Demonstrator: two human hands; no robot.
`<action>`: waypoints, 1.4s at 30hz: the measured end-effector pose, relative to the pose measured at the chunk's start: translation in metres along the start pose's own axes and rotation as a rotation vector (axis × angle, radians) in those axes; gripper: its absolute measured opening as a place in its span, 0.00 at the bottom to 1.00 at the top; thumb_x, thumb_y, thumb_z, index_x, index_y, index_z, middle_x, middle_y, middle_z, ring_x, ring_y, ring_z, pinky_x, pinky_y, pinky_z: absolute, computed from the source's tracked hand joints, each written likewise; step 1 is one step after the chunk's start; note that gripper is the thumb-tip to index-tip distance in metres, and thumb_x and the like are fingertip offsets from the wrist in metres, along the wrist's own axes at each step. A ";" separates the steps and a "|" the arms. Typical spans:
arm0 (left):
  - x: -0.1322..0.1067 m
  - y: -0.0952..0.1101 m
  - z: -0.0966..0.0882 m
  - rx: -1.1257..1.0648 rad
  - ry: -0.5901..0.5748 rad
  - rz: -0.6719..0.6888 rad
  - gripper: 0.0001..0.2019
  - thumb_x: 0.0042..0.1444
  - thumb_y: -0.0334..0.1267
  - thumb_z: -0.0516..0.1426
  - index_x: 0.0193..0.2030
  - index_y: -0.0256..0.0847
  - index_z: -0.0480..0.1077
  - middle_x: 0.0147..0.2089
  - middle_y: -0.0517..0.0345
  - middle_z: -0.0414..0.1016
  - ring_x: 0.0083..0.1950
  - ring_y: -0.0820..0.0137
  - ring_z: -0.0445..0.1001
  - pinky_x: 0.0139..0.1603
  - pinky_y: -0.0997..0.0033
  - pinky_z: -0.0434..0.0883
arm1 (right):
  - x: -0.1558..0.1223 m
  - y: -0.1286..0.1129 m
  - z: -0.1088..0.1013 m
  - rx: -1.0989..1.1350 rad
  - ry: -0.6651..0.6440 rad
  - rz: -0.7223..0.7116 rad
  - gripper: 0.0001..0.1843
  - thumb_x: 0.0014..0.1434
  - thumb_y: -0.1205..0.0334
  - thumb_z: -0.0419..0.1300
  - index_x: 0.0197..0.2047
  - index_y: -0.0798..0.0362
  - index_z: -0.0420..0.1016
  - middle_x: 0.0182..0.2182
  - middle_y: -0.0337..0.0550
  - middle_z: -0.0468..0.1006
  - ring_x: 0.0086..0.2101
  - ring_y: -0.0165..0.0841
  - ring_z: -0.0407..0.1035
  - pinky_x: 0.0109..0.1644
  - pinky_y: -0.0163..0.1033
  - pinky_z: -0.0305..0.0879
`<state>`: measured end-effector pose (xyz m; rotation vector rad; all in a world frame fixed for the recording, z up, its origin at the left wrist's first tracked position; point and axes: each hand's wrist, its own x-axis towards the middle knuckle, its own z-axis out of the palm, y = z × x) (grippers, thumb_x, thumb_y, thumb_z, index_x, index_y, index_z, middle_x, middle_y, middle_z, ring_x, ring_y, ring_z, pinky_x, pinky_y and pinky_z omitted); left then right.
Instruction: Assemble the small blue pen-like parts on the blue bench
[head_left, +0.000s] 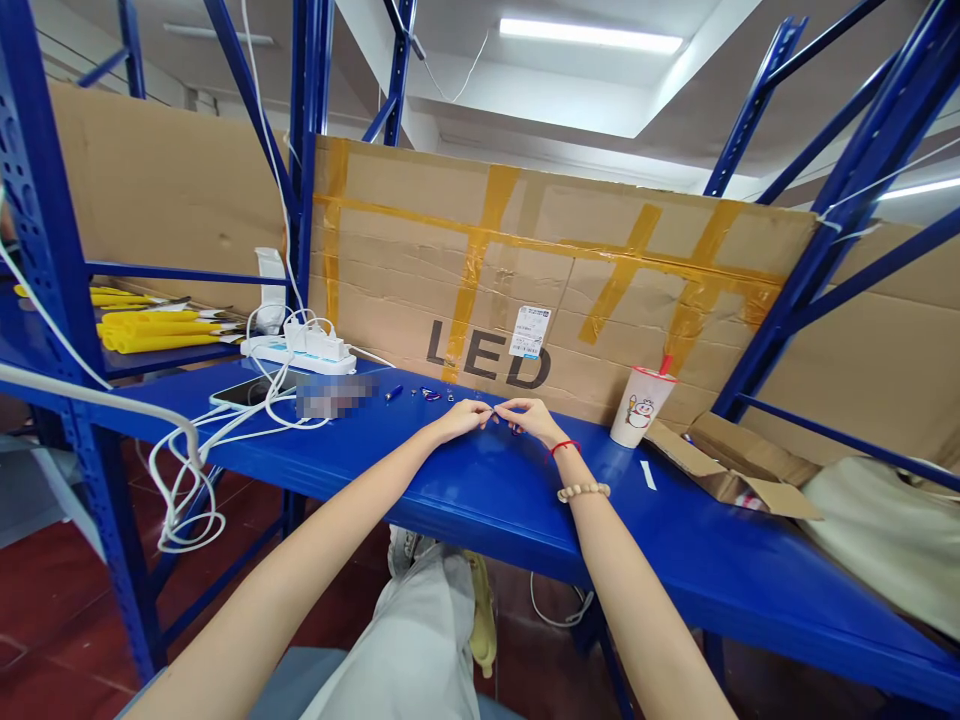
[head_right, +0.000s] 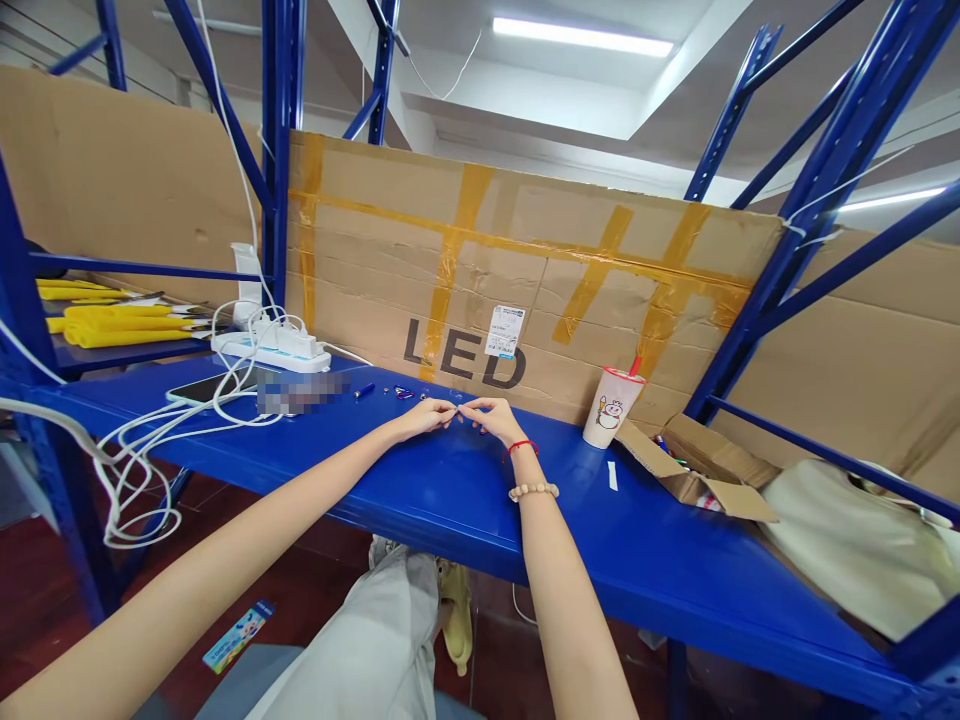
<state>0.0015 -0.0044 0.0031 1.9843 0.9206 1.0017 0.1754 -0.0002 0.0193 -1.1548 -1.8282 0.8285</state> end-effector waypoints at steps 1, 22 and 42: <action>0.000 0.000 0.000 0.023 -0.002 0.013 0.12 0.51 0.38 0.50 0.33 0.35 0.72 0.20 0.63 0.63 0.20 0.78 0.57 0.23 0.78 0.56 | 0.000 0.000 0.000 -0.001 -0.007 0.010 0.23 0.40 0.47 0.66 0.31 0.59 0.77 0.23 0.41 0.73 0.19 0.21 0.60 0.18 0.24 0.56; 0.000 -0.009 0.002 0.236 -0.052 0.123 0.13 0.52 0.37 0.53 0.39 0.31 0.73 0.26 0.56 0.74 0.29 0.72 0.70 0.35 0.75 0.66 | -0.006 0.001 -0.006 -0.114 -0.066 0.041 0.17 0.39 0.57 0.69 0.32 0.60 0.79 0.23 0.41 0.74 0.20 0.21 0.62 0.17 0.23 0.56; 0.001 -0.012 0.003 0.312 0.002 0.185 0.10 0.48 0.33 0.57 0.37 0.33 0.74 0.31 0.55 0.78 0.31 0.69 0.74 0.37 0.73 0.69 | -0.006 0.002 -0.008 -0.197 -0.138 0.135 0.20 0.37 0.52 0.70 0.31 0.59 0.79 0.20 0.40 0.72 0.20 0.22 0.63 0.17 0.23 0.56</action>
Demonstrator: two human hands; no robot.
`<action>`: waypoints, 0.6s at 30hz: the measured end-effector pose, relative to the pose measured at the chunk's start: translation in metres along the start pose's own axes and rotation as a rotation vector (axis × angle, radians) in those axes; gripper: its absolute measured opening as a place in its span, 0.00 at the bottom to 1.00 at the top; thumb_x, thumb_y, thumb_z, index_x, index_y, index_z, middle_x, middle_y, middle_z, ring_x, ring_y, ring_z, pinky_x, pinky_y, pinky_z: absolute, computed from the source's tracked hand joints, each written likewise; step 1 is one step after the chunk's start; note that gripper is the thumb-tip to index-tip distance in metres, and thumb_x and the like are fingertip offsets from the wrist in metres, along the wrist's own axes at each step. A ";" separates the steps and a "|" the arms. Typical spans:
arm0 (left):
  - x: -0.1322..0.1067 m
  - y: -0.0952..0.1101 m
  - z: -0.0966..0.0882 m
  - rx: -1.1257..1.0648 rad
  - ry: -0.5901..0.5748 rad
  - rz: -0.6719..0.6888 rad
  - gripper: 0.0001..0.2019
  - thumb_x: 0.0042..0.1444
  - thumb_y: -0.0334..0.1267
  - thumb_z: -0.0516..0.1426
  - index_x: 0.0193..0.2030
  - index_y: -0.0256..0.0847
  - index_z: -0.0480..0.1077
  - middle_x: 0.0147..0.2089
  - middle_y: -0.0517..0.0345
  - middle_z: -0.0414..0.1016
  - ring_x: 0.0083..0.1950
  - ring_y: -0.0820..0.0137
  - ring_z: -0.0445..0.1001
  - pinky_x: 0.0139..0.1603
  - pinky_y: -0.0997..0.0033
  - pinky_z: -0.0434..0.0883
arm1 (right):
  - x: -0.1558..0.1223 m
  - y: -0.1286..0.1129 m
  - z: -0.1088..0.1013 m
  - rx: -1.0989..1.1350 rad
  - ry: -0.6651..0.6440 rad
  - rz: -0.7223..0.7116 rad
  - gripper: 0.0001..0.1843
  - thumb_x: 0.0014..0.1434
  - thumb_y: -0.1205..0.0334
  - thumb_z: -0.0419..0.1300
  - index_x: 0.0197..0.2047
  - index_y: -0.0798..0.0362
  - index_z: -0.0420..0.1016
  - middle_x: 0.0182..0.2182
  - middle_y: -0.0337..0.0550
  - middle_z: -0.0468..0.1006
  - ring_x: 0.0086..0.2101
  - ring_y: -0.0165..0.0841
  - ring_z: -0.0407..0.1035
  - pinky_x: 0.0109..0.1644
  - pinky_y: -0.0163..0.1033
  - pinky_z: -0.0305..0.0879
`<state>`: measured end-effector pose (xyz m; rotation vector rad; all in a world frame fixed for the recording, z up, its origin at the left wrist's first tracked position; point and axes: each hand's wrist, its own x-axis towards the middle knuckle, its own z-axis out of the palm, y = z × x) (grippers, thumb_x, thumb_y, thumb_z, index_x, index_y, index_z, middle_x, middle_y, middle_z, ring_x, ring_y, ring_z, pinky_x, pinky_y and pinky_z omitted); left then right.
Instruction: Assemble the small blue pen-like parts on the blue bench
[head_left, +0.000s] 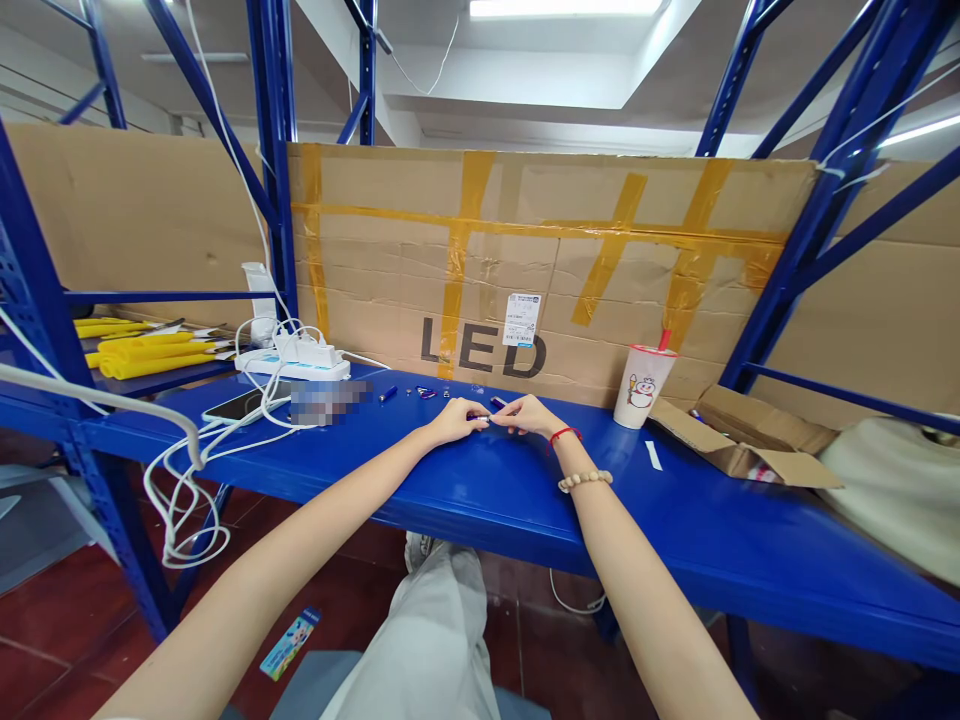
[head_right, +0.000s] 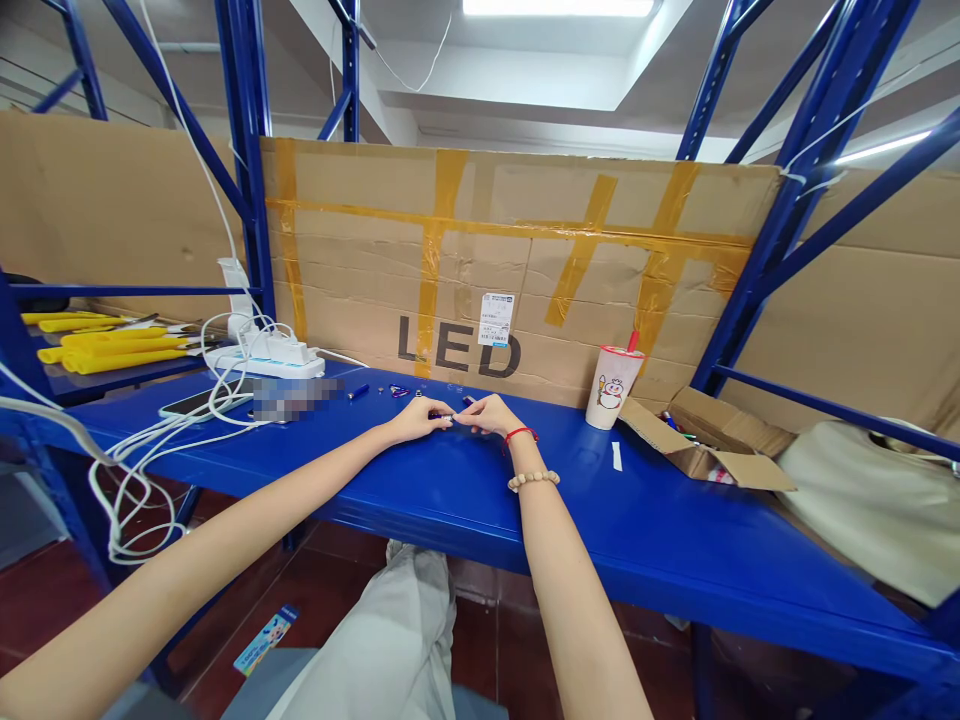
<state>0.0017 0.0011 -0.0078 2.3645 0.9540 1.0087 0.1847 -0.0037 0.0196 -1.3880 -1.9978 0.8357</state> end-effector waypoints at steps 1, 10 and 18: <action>0.000 0.001 0.000 0.003 0.011 0.003 0.10 0.47 0.32 0.57 0.37 0.33 0.75 0.33 0.54 0.78 0.32 0.69 0.75 0.38 0.73 0.69 | 0.000 0.000 0.001 -0.007 -0.015 -0.001 0.20 0.37 0.53 0.70 0.30 0.59 0.79 0.19 0.39 0.72 0.20 0.22 0.62 0.17 0.23 0.56; 0.006 0.003 0.002 0.041 0.086 -0.005 0.09 0.48 0.32 0.56 0.37 0.36 0.74 0.38 0.56 0.77 0.39 0.70 0.74 0.44 0.75 0.68 | 0.009 -0.002 0.023 -0.042 -0.069 -0.070 0.13 0.41 0.60 0.69 0.27 0.61 0.76 0.15 0.35 0.67 0.18 0.22 0.62 0.18 0.24 0.60; 0.006 -0.010 -0.002 0.138 0.176 -0.156 0.11 0.55 0.38 0.51 0.39 0.38 0.72 0.28 0.59 0.76 0.33 0.70 0.74 0.38 0.73 0.69 | 0.009 0.002 0.018 -0.052 -0.043 -0.051 0.15 0.46 0.61 0.67 0.37 0.60 0.77 0.23 0.40 0.74 0.20 0.22 0.65 0.18 0.23 0.62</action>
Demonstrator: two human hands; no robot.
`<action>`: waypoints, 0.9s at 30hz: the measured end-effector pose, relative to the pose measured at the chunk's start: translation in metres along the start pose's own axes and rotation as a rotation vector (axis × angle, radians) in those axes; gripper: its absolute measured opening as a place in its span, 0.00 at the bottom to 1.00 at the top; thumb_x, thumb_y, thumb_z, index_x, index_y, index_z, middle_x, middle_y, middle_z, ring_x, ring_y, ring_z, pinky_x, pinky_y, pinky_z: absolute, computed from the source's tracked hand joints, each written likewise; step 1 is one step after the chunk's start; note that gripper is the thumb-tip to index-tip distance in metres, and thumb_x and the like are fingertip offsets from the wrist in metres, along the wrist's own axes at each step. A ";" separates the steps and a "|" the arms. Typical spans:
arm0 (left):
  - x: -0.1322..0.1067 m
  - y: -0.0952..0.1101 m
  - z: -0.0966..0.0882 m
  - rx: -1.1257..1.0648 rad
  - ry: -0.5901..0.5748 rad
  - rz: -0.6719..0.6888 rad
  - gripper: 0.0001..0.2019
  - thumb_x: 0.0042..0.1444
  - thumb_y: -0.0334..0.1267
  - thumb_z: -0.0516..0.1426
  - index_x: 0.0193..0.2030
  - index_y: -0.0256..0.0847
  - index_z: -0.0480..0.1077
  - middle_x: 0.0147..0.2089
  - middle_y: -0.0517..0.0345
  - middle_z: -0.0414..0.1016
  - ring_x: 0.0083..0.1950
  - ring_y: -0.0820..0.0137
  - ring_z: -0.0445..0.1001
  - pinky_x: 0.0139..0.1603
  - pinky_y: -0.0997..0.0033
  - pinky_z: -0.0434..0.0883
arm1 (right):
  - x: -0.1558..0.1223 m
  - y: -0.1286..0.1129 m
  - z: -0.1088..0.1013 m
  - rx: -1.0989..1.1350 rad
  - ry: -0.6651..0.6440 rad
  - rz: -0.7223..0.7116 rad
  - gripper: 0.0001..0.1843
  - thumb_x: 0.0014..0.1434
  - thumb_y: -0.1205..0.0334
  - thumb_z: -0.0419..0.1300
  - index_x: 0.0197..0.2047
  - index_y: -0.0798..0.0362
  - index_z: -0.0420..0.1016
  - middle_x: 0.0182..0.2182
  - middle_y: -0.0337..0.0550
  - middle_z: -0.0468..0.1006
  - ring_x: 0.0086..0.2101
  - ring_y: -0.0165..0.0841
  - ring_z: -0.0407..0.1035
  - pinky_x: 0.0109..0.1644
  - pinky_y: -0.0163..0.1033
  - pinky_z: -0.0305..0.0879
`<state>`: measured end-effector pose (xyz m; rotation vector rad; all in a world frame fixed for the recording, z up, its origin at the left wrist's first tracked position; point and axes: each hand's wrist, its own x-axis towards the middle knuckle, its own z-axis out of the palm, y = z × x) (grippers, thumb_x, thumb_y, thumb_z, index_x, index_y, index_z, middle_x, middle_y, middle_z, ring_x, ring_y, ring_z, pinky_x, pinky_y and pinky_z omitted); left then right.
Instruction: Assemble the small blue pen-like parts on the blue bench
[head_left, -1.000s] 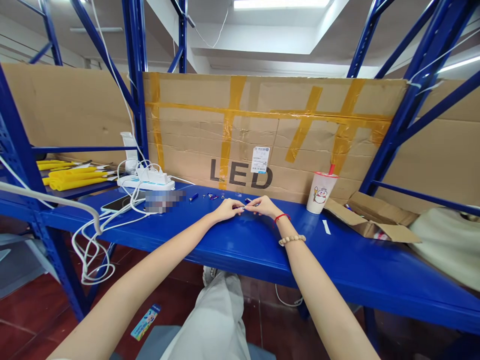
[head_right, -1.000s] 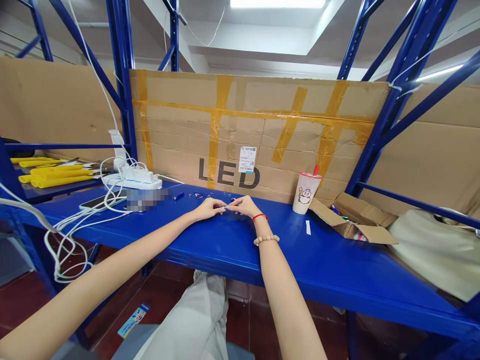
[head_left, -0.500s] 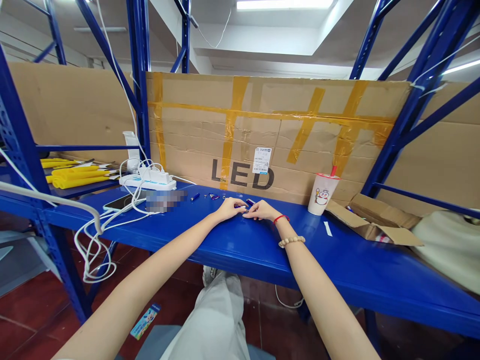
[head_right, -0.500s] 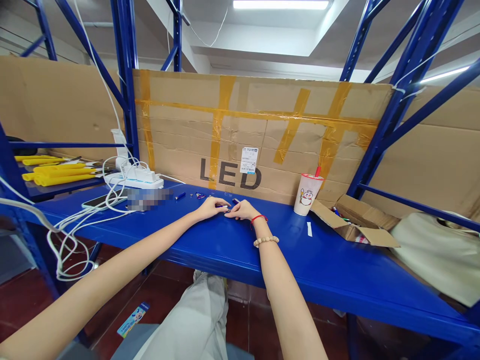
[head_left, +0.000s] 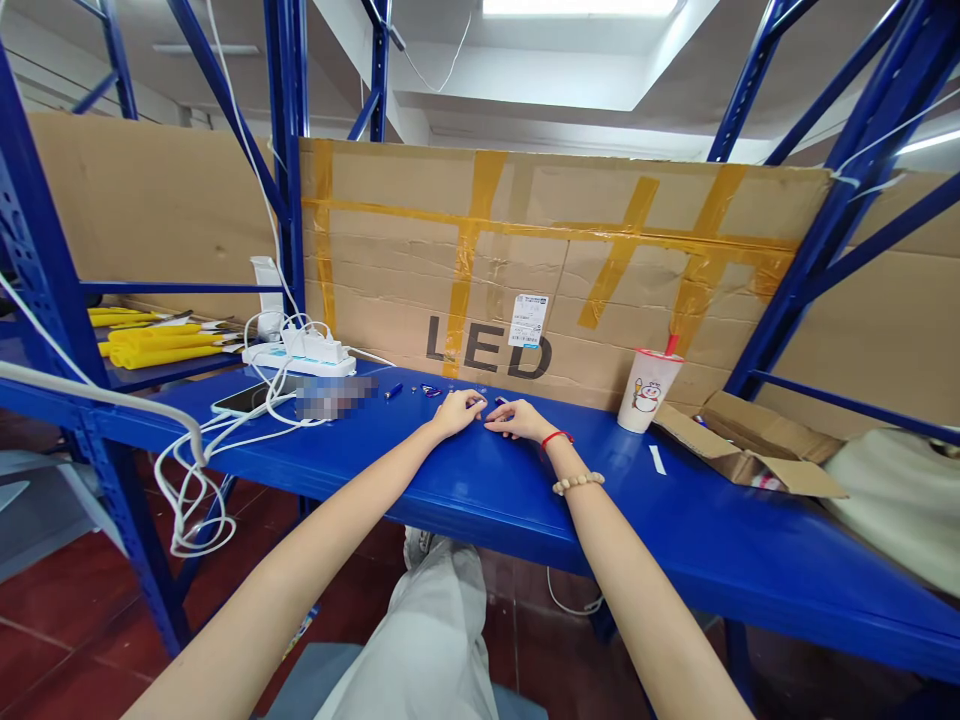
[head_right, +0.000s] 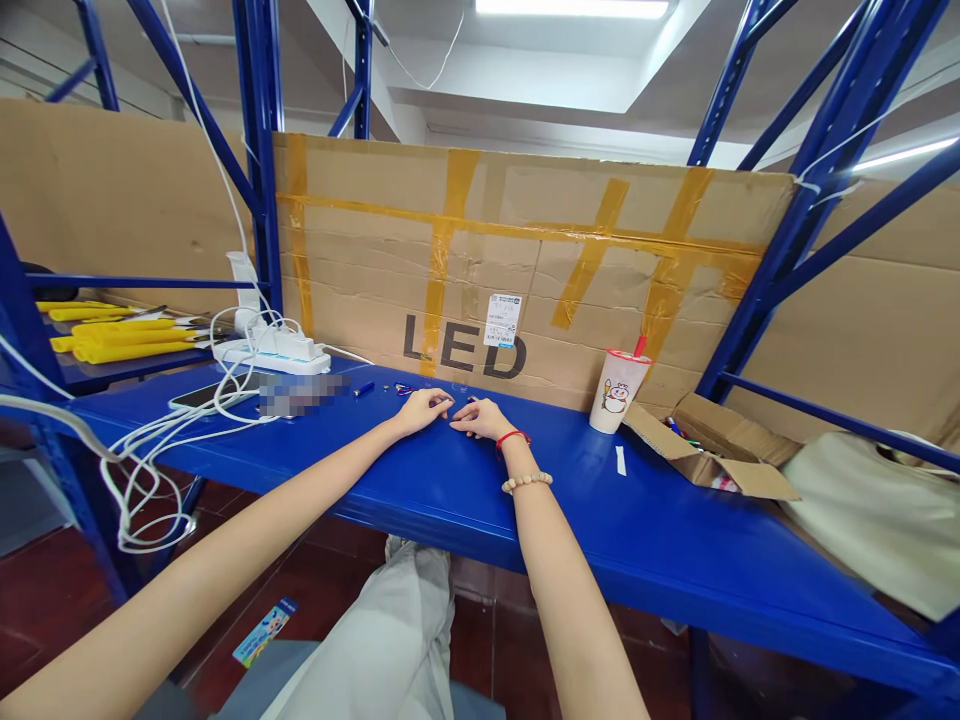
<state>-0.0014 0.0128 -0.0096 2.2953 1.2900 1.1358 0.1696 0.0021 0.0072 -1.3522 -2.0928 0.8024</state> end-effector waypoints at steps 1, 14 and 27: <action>0.000 0.000 -0.001 0.015 0.010 -0.014 0.12 0.56 0.39 0.51 0.40 0.38 0.72 0.27 0.59 0.76 0.32 0.69 0.74 0.37 0.73 0.68 | 0.000 0.001 0.000 -0.002 0.009 0.001 0.15 0.46 0.61 0.67 0.38 0.60 0.77 0.24 0.41 0.74 0.21 0.23 0.65 0.18 0.23 0.63; -0.008 0.008 -0.011 0.110 -0.034 0.008 0.09 0.56 0.42 0.53 0.41 0.44 0.60 0.26 0.64 0.72 0.33 0.69 0.72 0.34 0.73 0.64 | 0.002 0.003 0.002 0.065 0.076 -0.009 0.17 0.48 0.70 0.64 0.44 0.59 0.75 0.34 0.46 0.77 0.32 0.30 0.72 0.19 0.21 0.68; -0.006 0.004 -0.010 0.167 -0.049 -0.029 0.09 0.56 0.43 0.53 0.39 0.43 0.60 0.30 0.61 0.71 0.34 0.68 0.71 0.31 0.73 0.63 | 0.002 0.006 -0.002 -0.047 0.043 -0.009 0.12 0.48 0.69 0.63 0.40 0.57 0.77 0.30 0.44 0.77 0.29 0.29 0.71 0.17 0.21 0.64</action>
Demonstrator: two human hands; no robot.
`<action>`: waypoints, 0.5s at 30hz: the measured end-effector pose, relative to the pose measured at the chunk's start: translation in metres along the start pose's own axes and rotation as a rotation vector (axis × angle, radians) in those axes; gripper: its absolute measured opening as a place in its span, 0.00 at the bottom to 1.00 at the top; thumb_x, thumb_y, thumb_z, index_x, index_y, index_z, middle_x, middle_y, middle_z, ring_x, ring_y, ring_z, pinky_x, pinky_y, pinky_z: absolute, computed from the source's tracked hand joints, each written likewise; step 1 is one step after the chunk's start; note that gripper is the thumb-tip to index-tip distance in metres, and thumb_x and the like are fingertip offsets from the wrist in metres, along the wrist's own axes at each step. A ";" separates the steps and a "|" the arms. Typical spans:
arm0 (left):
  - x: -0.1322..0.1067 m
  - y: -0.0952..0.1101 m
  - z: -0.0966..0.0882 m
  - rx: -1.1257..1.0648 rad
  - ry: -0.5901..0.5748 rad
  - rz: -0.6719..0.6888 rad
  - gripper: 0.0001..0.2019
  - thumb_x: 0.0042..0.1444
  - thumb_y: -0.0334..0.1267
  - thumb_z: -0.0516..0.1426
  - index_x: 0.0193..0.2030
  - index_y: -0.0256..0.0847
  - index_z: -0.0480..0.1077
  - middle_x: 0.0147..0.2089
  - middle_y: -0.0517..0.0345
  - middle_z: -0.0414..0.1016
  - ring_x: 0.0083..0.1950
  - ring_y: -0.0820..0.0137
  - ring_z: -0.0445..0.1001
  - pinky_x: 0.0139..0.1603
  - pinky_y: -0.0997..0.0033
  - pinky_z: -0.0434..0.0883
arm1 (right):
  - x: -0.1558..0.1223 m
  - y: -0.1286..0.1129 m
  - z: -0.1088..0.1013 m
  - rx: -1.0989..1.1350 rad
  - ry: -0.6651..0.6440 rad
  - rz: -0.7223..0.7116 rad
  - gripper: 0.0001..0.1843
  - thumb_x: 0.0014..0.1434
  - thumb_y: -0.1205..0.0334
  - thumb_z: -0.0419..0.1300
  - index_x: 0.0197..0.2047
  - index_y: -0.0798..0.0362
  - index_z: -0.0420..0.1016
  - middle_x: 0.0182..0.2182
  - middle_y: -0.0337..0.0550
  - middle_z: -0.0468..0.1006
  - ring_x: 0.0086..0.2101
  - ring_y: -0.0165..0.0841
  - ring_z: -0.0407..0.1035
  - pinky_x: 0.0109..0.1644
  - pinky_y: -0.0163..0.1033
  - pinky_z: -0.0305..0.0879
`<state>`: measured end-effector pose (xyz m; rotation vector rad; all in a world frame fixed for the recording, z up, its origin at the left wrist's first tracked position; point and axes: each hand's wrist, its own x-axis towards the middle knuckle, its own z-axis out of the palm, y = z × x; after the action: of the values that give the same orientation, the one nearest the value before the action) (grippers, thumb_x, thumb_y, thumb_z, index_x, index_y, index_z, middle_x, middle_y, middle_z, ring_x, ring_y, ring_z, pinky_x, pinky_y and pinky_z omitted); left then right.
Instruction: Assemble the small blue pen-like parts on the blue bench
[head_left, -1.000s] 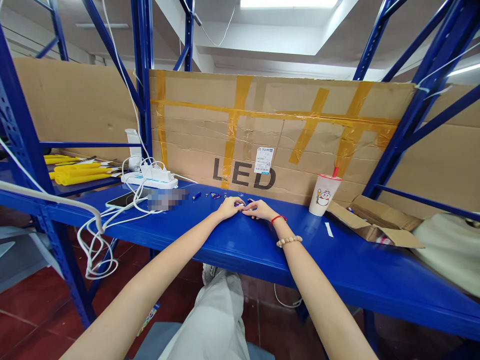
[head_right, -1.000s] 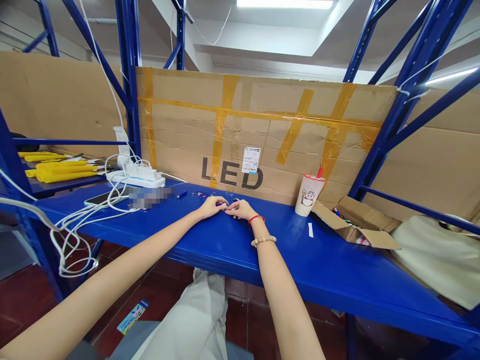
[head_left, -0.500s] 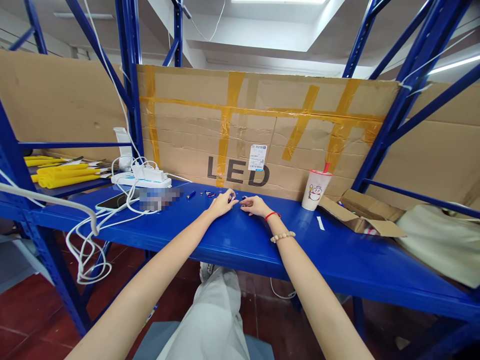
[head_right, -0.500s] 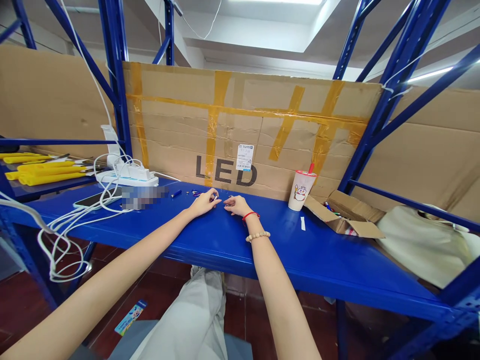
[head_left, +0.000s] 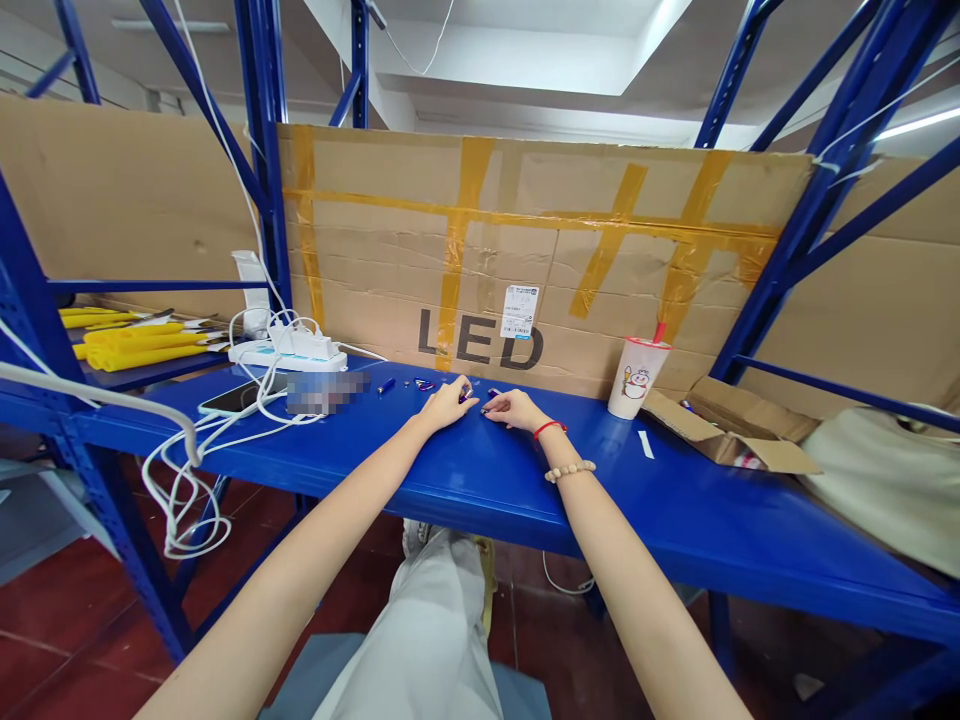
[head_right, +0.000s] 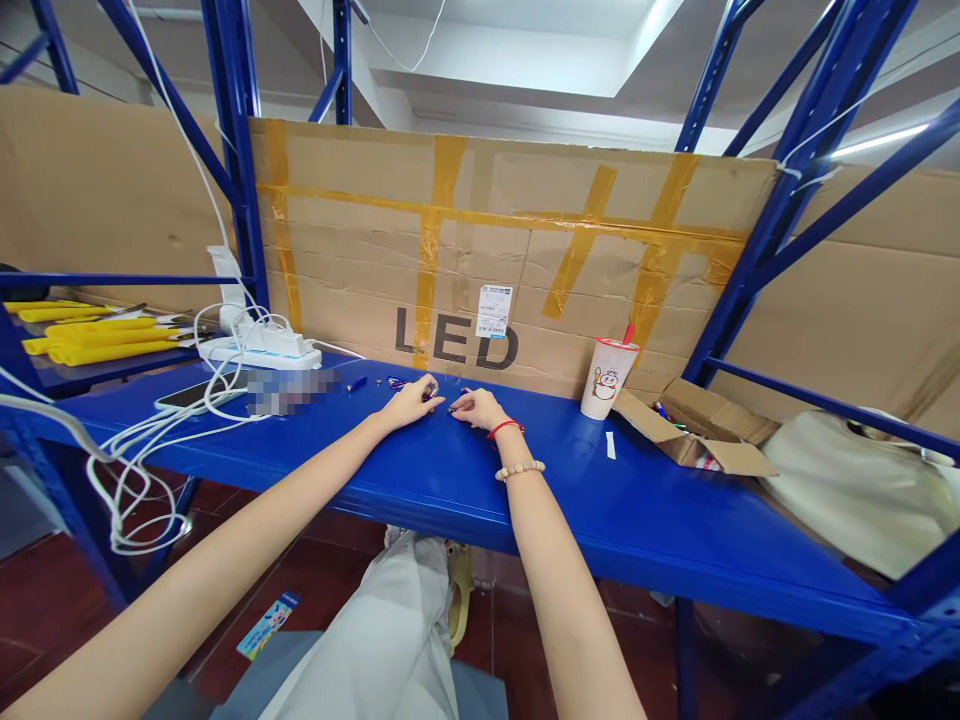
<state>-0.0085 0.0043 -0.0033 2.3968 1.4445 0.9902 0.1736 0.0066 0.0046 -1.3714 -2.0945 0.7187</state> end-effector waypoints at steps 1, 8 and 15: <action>0.000 0.000 0.000 0.002 0.000 0.000 0.09 0.56 0.43 0.53 0.39 0.43 0.60 0.30 0.61 0.71 0.34 0.68 0.71 0.31 0.73 0.63 | 0.000 0.001 0.000 -0.016 0.000 -0.003 0.12 0.48 0.68 0.63 0.40 0.57 0.77 0.29 0.43 0.77 0.29 0.29 0.71 0.17 0.22 0.64; 0.001 -0.003 0.001 0.031 -0.007 0.010 0.06 0.54 0.37 0.54 0.39 0.42 0.61 0.32 0.59 0.70 0.36 0.67 0.70 0.34 0.72 0.64 | 0.001 0.003 0.000 -0.095 0.023 -0.027 0.16 0.48 0.63 0.65 0.42 0.56 0.77 0.28 0.42 0.77 0.25 0.26 0.68 0.20 0.24 0.64; 0.001 -0.004 0.003 0.034 -0.077 0.036 0.02 0.57 0.34 0.49 0.35 0.41 0.62 0.29 0.59 0.70 0.33 0.68 0.70 0.34 0.72 0.64 | 0.002 0.004 0.001 -0.137 0.039 -0.048 0.11 0.49 0.60 0.64 0.37 0.54 0.79 0.28 0.40 0.76 0.25 0.25 0.68 0.24 0.24 0.64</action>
<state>-0.0092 0.0076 -0.0072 2.4649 1.4074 0.8770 0.1755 0.0095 0.0013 -1.3899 -2.1726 0.5335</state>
